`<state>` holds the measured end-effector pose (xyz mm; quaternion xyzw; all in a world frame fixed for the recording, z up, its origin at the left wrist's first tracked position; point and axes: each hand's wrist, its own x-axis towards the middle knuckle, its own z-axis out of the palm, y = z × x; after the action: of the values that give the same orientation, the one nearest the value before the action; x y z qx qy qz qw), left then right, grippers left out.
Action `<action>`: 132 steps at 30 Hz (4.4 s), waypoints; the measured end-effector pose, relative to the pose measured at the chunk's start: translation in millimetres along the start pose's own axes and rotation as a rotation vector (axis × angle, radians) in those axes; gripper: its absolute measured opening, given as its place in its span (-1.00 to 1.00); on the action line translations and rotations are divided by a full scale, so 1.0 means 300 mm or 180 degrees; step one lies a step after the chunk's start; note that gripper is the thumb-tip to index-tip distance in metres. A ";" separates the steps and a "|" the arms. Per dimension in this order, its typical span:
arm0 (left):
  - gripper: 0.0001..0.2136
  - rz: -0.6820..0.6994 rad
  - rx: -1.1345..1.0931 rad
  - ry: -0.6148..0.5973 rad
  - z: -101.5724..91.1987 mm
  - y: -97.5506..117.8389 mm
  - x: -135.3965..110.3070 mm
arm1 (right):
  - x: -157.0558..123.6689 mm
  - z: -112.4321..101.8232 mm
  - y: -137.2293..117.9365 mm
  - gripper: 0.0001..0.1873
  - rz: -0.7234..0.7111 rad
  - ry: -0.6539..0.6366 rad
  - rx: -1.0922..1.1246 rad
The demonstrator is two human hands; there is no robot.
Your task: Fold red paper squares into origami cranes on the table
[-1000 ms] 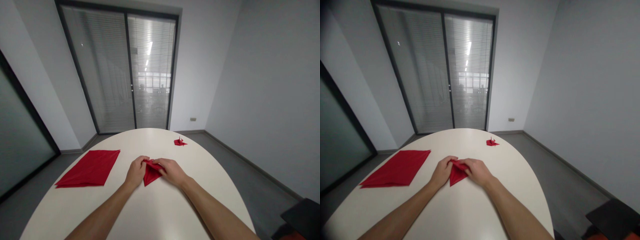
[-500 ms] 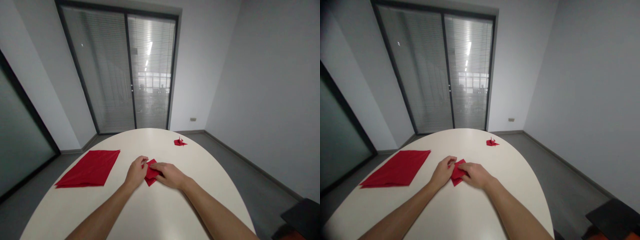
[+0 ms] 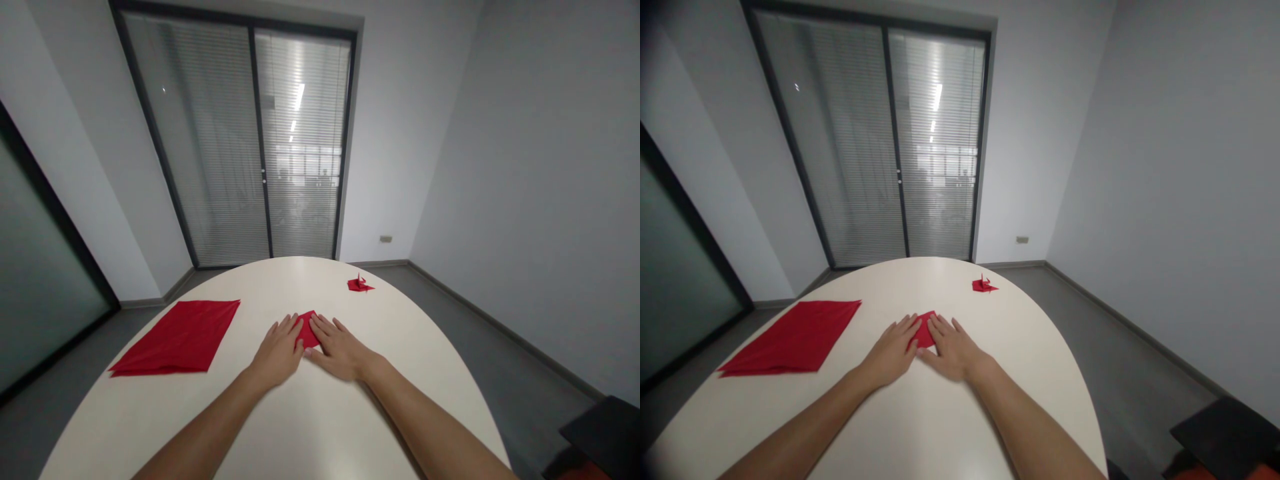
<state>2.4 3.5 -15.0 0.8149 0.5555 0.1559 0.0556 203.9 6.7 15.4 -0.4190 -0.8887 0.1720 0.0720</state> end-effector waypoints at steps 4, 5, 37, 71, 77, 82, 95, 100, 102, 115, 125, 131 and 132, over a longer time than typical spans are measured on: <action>-0.52 0.0145 0.0035 0.0241 -0.007 0.000 -0.005 | 0.000 0.001 -0.001 -0.11 0.0245 0.0124 -0.0039; -0.53 0.0204 0.0000 0.0328 -0.009 0.000 -0.005 | 0.000 0.001 -0.001 -0.13 0.0277 0.0171 -0.0071; -0.49 -0.0184 0.0193 0.0001 0.022 0.001 -0.003 | 0.010 0.017 -0.025 -0.19 0.0382 0.0118 -0.0102; -0.52 0.0417 -0.0124 -0.0142 -0.005 0.008 -0.005 | -0.003 -0.001 -0.001 -0.06 0.0476 0.0196 -0.0077; -0.55 0.0527 -0.0111 -0.0053 -0.018 0.012 -0.005 | -0.004 -0.001 0.002 -0.05 0.0499 0.0307 -0.0195; -0.56 0.0664 -0.0102 -0.0061 -0.025 0.013 -0.008 | -0.004 0.002 0.007 -0.04 0.0521 0.0455 -0.0267; -0.58 0.0241 0.0127 0.0249 -0.021 0.016 -0.003 | 0.001 0.006 0.008 -0.09 0.0461 0.0542 -0.0436; -0.60 0.0600 -0.0144 0.0334 -0.027 0.013 -0.005 | -0.007 -0.008 0.009 -0.03 0.0454 0.0382 -0.0374; -0.63 0.0676 -0.0227 0.0344 -0.032 0.018 -0.006 | -0.008 -0.008 0.007 -0.03 0.0460 0.0412 -0.0378; -0.55 0.0081 0.0117 0.0149 -0.011 0.010 -0.008 | -0.007 -0.006 0.025 -0.04 0.0151 0.0304 -0.0303; -0.61 0.0374 -0.0024 0.0320 -0.029 0.013 -0.009 | -0.005 0.007 0.032 -0.13 0.0335 0.0518 -0.0341; -0.58 0.0437 -0.0126 0.0306 -0.024 0.006 -0.016 | -0.002 0.002 0.028 -0.19 0.0222 0.0651 -0.0406; -0.57 0.0472 -0.0119 0.0300 -0.022 0.003 -0.016 | -0.002 -0.001 0.029 -0.18 0.0212 0.0630 -0.0407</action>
<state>-0.4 -1.8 -9.4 0.8444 0.4926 0.2081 0.0329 210.6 11.3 12.5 -0.4669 -0.8720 0.0751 0.1268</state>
